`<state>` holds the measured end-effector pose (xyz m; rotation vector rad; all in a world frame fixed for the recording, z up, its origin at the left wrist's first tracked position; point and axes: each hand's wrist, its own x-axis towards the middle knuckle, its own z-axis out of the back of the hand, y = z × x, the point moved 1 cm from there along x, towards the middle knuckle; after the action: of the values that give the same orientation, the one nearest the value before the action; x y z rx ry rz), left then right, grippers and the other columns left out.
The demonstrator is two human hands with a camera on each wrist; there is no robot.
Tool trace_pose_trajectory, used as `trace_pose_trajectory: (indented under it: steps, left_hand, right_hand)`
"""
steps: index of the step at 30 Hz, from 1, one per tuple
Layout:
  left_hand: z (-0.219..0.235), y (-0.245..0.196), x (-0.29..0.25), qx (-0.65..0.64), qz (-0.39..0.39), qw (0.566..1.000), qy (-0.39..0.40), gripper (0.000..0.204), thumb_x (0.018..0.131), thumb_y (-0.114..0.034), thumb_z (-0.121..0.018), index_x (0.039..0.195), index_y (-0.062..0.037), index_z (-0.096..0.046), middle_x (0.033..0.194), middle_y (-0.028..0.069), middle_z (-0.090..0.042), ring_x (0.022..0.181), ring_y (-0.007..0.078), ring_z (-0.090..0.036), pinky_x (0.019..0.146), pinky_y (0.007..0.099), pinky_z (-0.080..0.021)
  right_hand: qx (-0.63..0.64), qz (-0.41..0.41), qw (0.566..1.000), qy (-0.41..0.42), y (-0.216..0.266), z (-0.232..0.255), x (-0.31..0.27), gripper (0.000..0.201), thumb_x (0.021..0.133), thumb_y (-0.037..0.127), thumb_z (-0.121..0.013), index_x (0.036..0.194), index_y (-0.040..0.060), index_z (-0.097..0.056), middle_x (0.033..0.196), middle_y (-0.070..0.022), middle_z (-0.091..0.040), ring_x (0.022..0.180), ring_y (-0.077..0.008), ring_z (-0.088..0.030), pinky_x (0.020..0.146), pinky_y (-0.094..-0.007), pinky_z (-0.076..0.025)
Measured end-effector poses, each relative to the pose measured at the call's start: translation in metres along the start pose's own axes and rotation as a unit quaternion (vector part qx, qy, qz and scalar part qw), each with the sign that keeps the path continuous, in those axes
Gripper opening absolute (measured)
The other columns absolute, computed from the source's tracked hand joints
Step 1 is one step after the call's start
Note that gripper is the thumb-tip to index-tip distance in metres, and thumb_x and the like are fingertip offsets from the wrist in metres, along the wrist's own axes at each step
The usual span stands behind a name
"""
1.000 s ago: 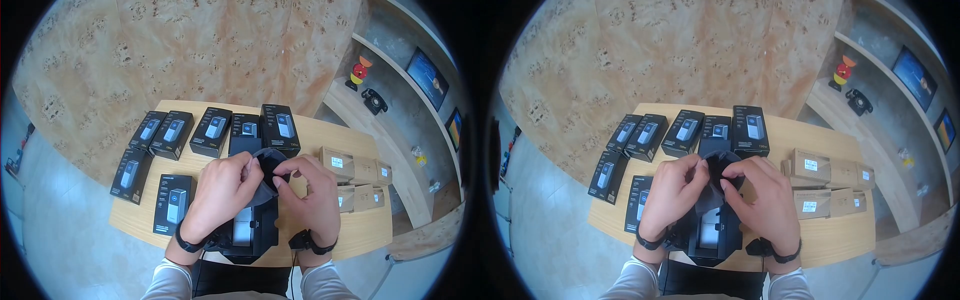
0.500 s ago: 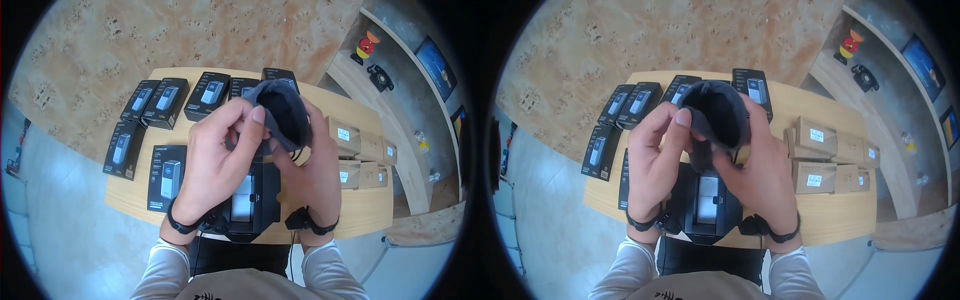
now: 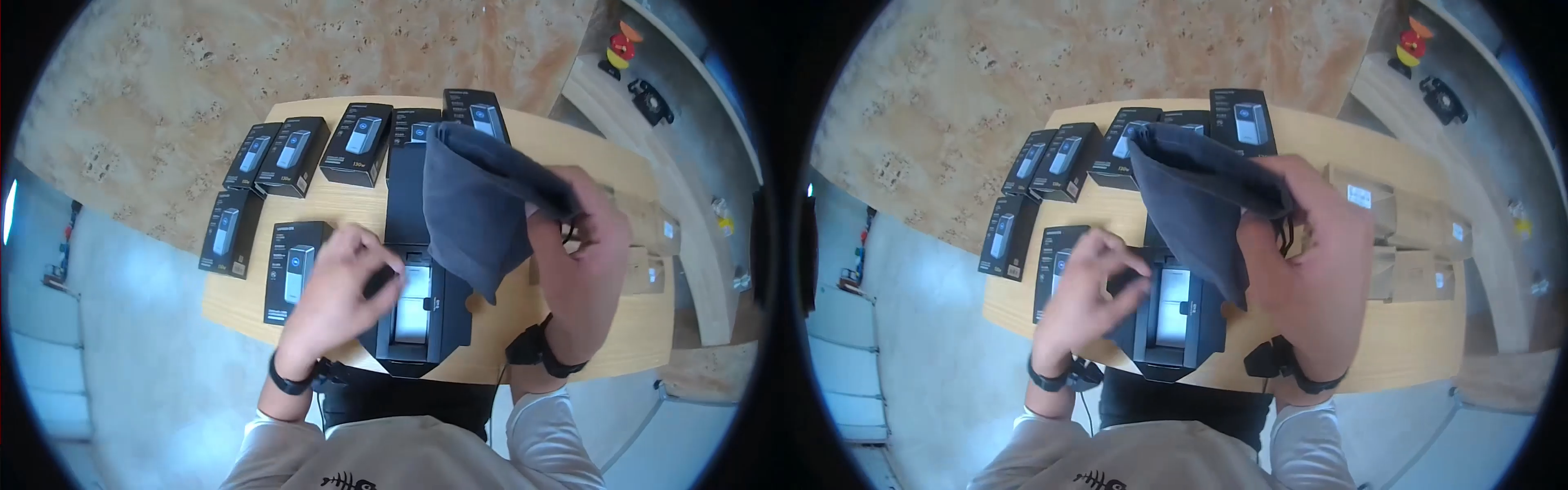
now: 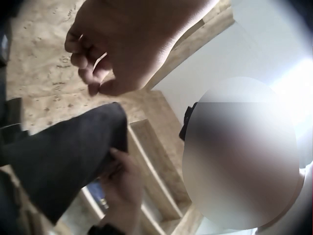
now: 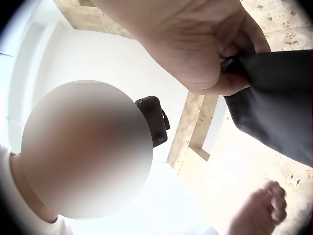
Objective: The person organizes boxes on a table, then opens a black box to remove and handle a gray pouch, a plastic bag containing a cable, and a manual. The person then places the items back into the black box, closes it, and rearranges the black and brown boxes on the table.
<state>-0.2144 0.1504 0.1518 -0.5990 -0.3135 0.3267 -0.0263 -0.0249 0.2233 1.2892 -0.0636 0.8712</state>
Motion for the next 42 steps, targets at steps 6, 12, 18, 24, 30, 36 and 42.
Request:
trace_pose_trajectory:
  steps: [6,12,18,24,30,36,42]
  left_hand:
    - [-0.060,-0.001,-0.016,0.234,0.030,0.969,0.070,0.078,0.056,-0.034,-0.101,0.129,-0.0275,-0.075,0.167,0.0190,-0.031,0.149,0.0474,-0.035,0.121,0.0587,-0.031]
    - [-0.092,0.012,-0.014,0.289,0.080,0.949,0.093,0.090,0.049,-0.035,-0.102,0.135,-0.0298,-0.074,0.170,0.0194,-0.028,0.154,0.0480,-0.028,0.127,0.0592,-0.022]
    - [-0.096,0.012,-0.015,0.244,0.093,0.964,0.059,0.078,0.051,-0.028,-0.101,0.126,-0.0256,-0.080,0.172,0.0170,-0.026,0.155,0.0451,-0.028,0.128,0.0576,-0.022]
    - [-0.095,0.013,-0.025,0.182,0.068,0.981,0.012,0.048,0.057,-0.020,-0.097,0.103,-0.0188,-0.085,0.172,0.0155,-0.029,0.154,0.0445,-0.029,0.125,0.0576,-0.024]
    - [-0.085,0.000,-0.036,0.195,0.030,0.980,0.000,0.032,0.066,-0.015,-0.093,0.096,-0.0142,-0.083,0.165,0.0169,-0.038,0.149,0.0435,-0.037,0.123,0.0581,-0.026]
    - [-0.083,-0.005,-0.039,0.208,0.043,0.977,-0.005,0.049,0.068,-0.017,-0.092,0.116,-0.0159,-0.079,0.164,0.0176,-0.040,0.148,0.0438,-0.038,0.123,0.0577,-0.028]
    - [-0.077,-0.009,-0.050,0.188,0.045,0.981,0.005,0.060,0.076,-0.021,-0.089,0.133,-0.0140,-0.071,0.163,0.0192,-0.040,0.147,0.0445,-0.039,0.121,0.0580,-0.030]
  right_hand:
    - [0.034,0.057,0.998,-0.009,-0.008,0.000,-0.003,0.022,0.085,-0.004,-0.065,0.106,-0.0024,-0.070,0.086,0.0020,-0.064,0.077,-0.0042,-0.054,0.070,-0.0210,-0.042]
    - [0.030,0.036,0.999,-0.016,0.007,-0.001,0.002,0.020,0.084,-0.002,-0.066,0.104,-0.0024,-0.071,0.084,0.0021,-0.066,0.076,-0.0043,-0.057,0.071,-0.0207,-0.044]
    - [0.003,0.050,0.998,-0.024,-0.021,-0.003,0.001,0.023,0.088,-0.002,-0.069,0.111,-0.0029,-0.072,0.089,0.0015,-0.068,0.081,-0.0051,-0.057,0.074,-0.0211,-0.045]
    - [0.016,0.077,0.997,-0.003,-0.021,0.001,0.005,0.027,0.091,-0.003,-0.071,0.117,-0.0040,-0.071,0.093,0.0020,-0.068,0.084,-0.0056,-0.056,0.077,-0.0214,-0.043]
    - [0.022,0.108,0.994,-0.019,-0.022,-0.001,0.002,0.028,0.089,-0.004,-0.070,0.117,-0.0049,-0.071,0.091,0.0026,-0.067,0.081,-0.0051,-0.052,0.073,-0.0217,-0.040]
    - [0.020,0.086,0.996,-0.027,-0.016,-0.001,0.001,0.025,0.088,-0.002,-0.069,0.112,-0.0057,-0.071,0.089,0.0024,-0.066,0.078,-0.0051,-0.049,0.070,-0.0219,-0.036]
    - [0.024,0.091,0.993,-0.077,-0.020,-0.016,-0.008,0.023,0.088,0.000,-0.068,0.110,-0.0055,-0.070,0.088,0.0023,-0.065,0.077,-0.0054,-0.049,0.069,-0.0219,-0.036]
